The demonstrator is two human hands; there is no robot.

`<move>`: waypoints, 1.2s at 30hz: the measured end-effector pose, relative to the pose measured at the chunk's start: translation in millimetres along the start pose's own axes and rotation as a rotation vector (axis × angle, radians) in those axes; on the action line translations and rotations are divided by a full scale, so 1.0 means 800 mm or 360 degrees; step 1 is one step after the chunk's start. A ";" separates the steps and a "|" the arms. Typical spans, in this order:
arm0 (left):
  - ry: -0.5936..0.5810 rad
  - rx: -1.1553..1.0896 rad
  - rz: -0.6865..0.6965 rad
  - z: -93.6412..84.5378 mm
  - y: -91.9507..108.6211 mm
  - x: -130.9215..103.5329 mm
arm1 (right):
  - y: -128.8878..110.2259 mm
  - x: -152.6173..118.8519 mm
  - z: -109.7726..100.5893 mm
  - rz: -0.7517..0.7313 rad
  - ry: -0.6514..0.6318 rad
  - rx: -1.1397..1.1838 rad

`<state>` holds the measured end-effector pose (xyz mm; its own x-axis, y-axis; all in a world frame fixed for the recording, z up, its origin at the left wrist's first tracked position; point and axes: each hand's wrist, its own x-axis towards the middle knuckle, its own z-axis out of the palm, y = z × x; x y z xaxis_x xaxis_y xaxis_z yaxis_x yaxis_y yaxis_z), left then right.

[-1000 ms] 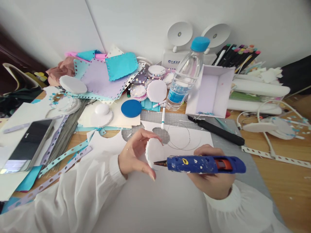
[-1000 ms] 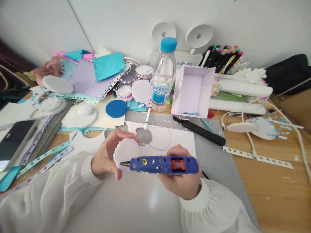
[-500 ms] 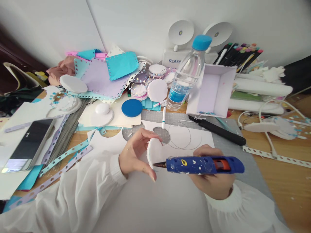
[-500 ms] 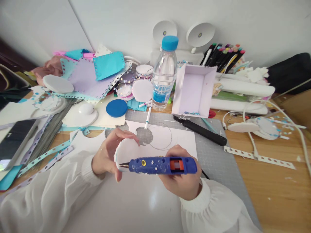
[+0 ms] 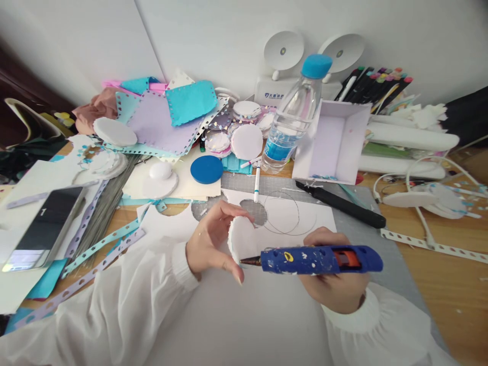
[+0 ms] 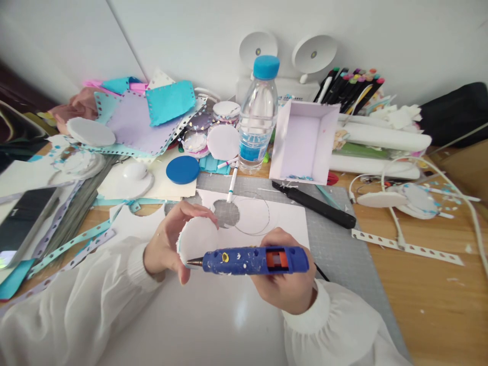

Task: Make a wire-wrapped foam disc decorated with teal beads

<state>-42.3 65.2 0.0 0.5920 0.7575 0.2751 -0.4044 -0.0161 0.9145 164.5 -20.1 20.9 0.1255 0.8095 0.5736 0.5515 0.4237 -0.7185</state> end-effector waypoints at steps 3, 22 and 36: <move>0.0005 -0.0027 0.0006 0.000 0.000 0.000 | 0.000 0.000 0.000 0.0010 -0.0009 0.0005; 0.0051 -0.0008 0.0045 0.002 0.005 0.004 | 0.003 0.000 -0.004 0.0005 0.0019 0.0006; 0.0097 -0.0081 -0.0078 -0.002 0.009 0.003 | -0.002 0.009 -0.009 -0.0095 0.0047 -0.0367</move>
<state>-45.0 67.7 6.6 0.5689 0.7951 0.2103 -0.4116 0.0539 0.9098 170.7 -18.2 28.7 0.1093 0.7720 0.6261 0.7319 0.3637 -0.5762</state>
